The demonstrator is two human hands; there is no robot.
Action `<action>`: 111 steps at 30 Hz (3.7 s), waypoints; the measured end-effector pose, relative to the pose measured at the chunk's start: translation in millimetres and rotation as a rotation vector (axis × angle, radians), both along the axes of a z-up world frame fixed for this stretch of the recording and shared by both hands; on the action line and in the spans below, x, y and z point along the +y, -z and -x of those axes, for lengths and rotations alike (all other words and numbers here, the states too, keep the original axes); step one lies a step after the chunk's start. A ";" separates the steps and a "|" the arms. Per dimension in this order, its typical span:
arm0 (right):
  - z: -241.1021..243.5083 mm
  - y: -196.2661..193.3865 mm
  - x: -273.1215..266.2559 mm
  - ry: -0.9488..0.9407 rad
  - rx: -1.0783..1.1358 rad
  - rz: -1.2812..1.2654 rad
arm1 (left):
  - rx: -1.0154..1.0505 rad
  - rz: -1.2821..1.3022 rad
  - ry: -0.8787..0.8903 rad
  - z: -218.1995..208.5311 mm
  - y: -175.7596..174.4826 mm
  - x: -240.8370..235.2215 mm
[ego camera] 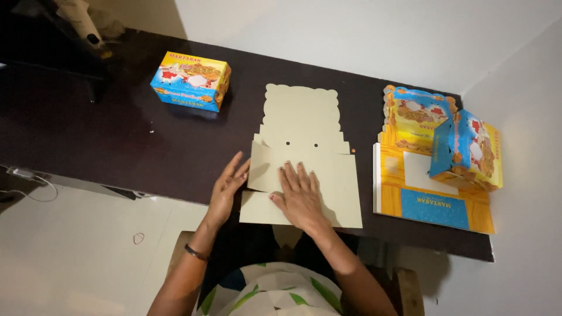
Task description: Folding and assembling a printed cardboard box for food packaging.
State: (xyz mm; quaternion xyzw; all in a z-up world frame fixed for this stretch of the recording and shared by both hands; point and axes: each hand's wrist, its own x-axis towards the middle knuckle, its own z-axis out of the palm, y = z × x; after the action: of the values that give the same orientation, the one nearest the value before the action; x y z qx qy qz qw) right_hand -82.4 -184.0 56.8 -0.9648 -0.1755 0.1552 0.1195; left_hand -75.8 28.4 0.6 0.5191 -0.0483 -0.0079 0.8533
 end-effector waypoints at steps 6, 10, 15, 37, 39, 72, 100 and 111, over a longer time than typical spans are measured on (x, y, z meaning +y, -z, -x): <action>-3.7 10.9 1.3 -0.035 -0.044 -0.036 | -0.213 -0.202 0.277 -7.9 -5.3 -12.5; -8.1 21.6 -2.8 -0.007 -0.052 -0.086 | -0.297 -0.849 0.304 -7.1 -47.2 -23.4; -12.5 43.1 -9.3 0.042 -0.161 -0.216 | -0.330 -1.338 0.352 -7.0 -40.5 -43.5; -12.8 70.9 -26.1 -0.019 -0.367 -0.496 | -0.349 -1.644 0.421 -17.5 -10.5 -48.3; -12.3 66.1 -24.4 -0.032 -0.330 -0.415 | -0.328 -1.234 0.250 -22.1 -4.4 -40.5; -7.8 17.8 -8.1 -0.052 -0.086 -0.071 | 0.124 -0.717 -0.034 -104.4 -57.6 -92.4; -9.7 23.4 -7.4 -0.074 -0.055 -0.032 | -0.200 -1.573 0.163 -152.6 -48.2 -110.7; -19.6 68.0 -15.1 -0.128 -0.188 -0.024 | -0.158 -1.794 0.125 -183.5 -63.1 -117.9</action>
State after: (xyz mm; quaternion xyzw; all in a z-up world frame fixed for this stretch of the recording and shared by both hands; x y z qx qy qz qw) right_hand -62.8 -199.1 -11.2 -0.9605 -0.2488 0.0692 0.1038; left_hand 107.7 -89.6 63.7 0.9851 -0.1105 -0.0534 0.1202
